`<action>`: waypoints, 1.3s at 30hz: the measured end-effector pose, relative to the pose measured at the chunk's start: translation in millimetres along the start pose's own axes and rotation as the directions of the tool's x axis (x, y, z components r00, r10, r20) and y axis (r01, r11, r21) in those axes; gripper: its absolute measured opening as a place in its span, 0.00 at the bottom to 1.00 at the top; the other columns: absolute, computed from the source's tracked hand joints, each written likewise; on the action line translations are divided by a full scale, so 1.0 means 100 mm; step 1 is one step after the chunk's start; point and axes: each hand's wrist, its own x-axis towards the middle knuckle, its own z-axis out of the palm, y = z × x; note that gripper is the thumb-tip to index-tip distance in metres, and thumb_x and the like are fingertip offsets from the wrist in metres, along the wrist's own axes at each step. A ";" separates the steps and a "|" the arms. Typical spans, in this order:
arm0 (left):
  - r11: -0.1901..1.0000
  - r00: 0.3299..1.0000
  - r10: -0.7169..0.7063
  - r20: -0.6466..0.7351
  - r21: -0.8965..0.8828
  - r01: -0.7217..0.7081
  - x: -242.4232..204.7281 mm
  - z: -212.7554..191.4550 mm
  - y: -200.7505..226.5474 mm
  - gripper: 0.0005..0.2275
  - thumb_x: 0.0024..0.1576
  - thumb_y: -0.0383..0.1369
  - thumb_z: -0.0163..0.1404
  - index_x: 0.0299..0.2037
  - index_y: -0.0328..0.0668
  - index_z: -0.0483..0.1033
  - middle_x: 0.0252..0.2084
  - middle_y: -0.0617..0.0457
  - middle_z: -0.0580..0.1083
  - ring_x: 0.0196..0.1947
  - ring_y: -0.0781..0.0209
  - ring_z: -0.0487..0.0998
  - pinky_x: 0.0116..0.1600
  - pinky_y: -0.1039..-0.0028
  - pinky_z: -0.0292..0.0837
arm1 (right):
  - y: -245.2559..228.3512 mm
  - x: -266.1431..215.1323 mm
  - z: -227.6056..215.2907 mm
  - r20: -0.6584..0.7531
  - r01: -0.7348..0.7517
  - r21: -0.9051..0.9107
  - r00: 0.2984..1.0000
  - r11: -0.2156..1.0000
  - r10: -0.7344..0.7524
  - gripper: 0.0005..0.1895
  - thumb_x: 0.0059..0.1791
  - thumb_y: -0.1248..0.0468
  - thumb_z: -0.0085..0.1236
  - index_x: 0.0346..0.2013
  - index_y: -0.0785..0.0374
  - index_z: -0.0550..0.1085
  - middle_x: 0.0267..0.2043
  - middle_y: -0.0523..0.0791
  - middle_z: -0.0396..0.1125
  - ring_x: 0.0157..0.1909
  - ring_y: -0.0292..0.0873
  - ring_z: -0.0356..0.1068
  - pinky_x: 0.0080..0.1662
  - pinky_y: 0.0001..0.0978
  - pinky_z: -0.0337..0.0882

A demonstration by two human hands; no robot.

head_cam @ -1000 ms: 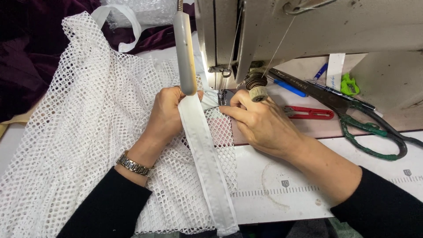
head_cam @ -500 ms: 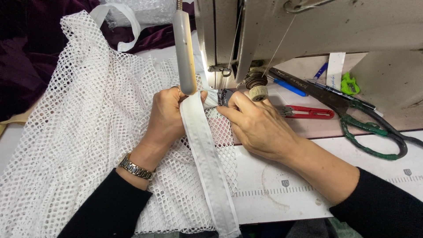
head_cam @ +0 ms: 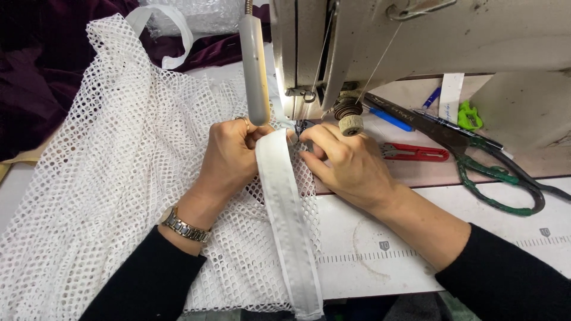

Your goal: Sewing a white zipper onto a white mesh fabric using an industrial sewing machine.

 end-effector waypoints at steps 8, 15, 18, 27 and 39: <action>0.997 0.999 0.039 0.023 -0.071 -0.037 0.02 -0.07 -0.09 0.18 0.57 0.32 0.54 0.13 0.40 0.67 0.09 0.55 0.61 0.15 0.71 0.58 0.23 0.81 0.58 | -0.14 0.03 -0.06 -0.028 -0.070 0.036 0.997 0.997 0.071 0.02 0.47 0.63 0.58 0.33 0.57 0.73 0.17 0.39 0.60 0.21 0.41 0.67 0.27 0.30 0.69; 0.986 0.978 0.019 0.208 -0.165 0.016 0.02 -0.15 0.23 0.17 0.55 0.38 0.55 0.15 0.41 0.72 0.07 0.56 0.63 0.13 0.69 0.58 0.22 0.82 0.56 | -0.13 0.04 -0.10 -0.014 -0.106 0.141 0.994 0.984 0.109 0.01 0.49 0.65 0.55 0.32 0.57 0.74 0.16 0.40 0.59 0.21 0.40 0.67 0.28 0.28 0.69; 0.994 0.883 0.005 0.469 -0.095 0.045 0.00 -0.22 0.34 0.05 0.51 0.29 0.58 0.27 0.36 0.81 0.14 0.49 0.74 0.14 0.65 0.69 0.23 0.81 0.65 | -0.09 0.02 -0.11 0.003 -0.122 0.103 0.992 0.987 0.122 0.00 0.47 0.64 0.56 0.32 0.56 0.74 0.17 0.40 0.59 0.22 0.41 0.67 0.28 0.30 0.70; 0.997 0.802 -0.011 0.597 -0.056 0.055 0.00 -0.27 0.43 0.05 0.50 0.22 0.54 0.35 0.27 0.80 0.26 0.37 0.79 0.23 0.51 0.81 0.30 0.70 0.78 | -0.12 0.01 -0.12 0.047 -0.160 0.120 0.987 0.980 0.156 0.04 0.45 0.66 0.54 0.34 0.56 0.75 0.19 0.42 0.61 0.23 0.42 0.67 0.29 0.32 0.69; 0.932 0.861 0.350 0.368 -0.046 -0.359 -0.19 0.15 0.11 0.03 0.49 0.22 0.56 0.32 0.37 0.80 0.32 0.46 0.79 0.31 0.56 0.81 0.34 0.75 0.77 | -0.21 0.08 -0.34 0.218 -0.385 0.393 0.921 0.835 0.322 0.10 0.47 0.58 0.55 0.34 0.60 0.78 0.21 0.43 0.67 0.21 0.34 0.62 0.28 0.26 0.68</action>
